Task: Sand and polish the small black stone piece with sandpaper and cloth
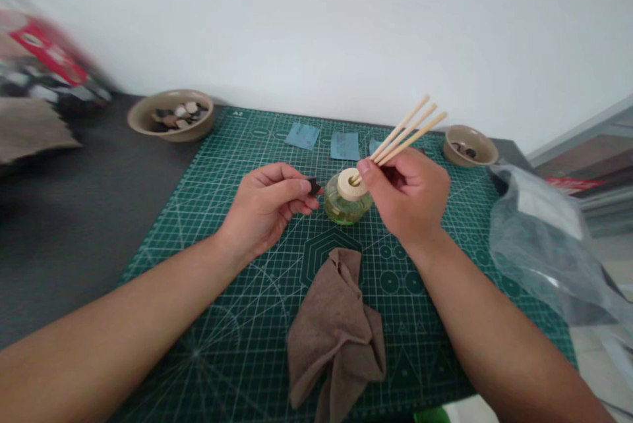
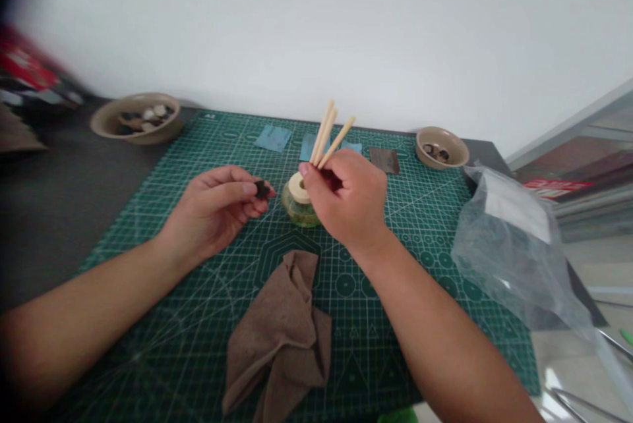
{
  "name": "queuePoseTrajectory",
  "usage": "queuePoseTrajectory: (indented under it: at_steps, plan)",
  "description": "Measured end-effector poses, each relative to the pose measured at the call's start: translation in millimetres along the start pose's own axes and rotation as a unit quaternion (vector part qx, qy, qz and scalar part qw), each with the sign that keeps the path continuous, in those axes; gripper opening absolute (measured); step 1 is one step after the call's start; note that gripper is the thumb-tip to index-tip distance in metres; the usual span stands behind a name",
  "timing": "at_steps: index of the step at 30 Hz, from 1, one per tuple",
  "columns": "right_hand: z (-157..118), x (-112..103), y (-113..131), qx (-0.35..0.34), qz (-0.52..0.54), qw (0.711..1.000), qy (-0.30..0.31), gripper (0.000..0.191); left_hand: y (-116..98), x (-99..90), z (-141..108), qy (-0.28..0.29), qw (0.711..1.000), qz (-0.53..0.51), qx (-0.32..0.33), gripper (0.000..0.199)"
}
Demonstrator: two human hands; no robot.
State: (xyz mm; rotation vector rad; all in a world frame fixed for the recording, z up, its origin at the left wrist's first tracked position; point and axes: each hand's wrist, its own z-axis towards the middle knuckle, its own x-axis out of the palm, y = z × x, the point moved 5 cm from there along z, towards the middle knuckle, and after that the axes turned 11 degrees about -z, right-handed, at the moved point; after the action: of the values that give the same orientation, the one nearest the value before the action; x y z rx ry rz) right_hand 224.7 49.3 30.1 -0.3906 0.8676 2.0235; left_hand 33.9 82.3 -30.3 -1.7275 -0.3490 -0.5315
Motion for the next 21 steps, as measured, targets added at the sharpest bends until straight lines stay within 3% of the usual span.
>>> queuePoseTrajectory:
  at_steps: [3,8,13,21]
  plan:
    - [0,4,-6,0.032,0.009,0.999,0.004,0.026,-2,-0.4,4,0.007,1.000,-0.010,0.005,0.017]
    - [-1,6,-4,0.029,0.015,0.999,0.018,0.027,-4,1.5,7,0.025,1.000,-0.014,0.005,0.018]
    - [-3,-7,-4,0.053,0.030,0.997,-0.044,0.027,-5,5.2,3,0.032,0.999,0.000,0.002,0.016]
    - [-1,-20,-19,0.097,0.138,0.977,-0.127,0.019,-8,8.2,-3,0.049,0.999,-0.012,0.012,0.016]
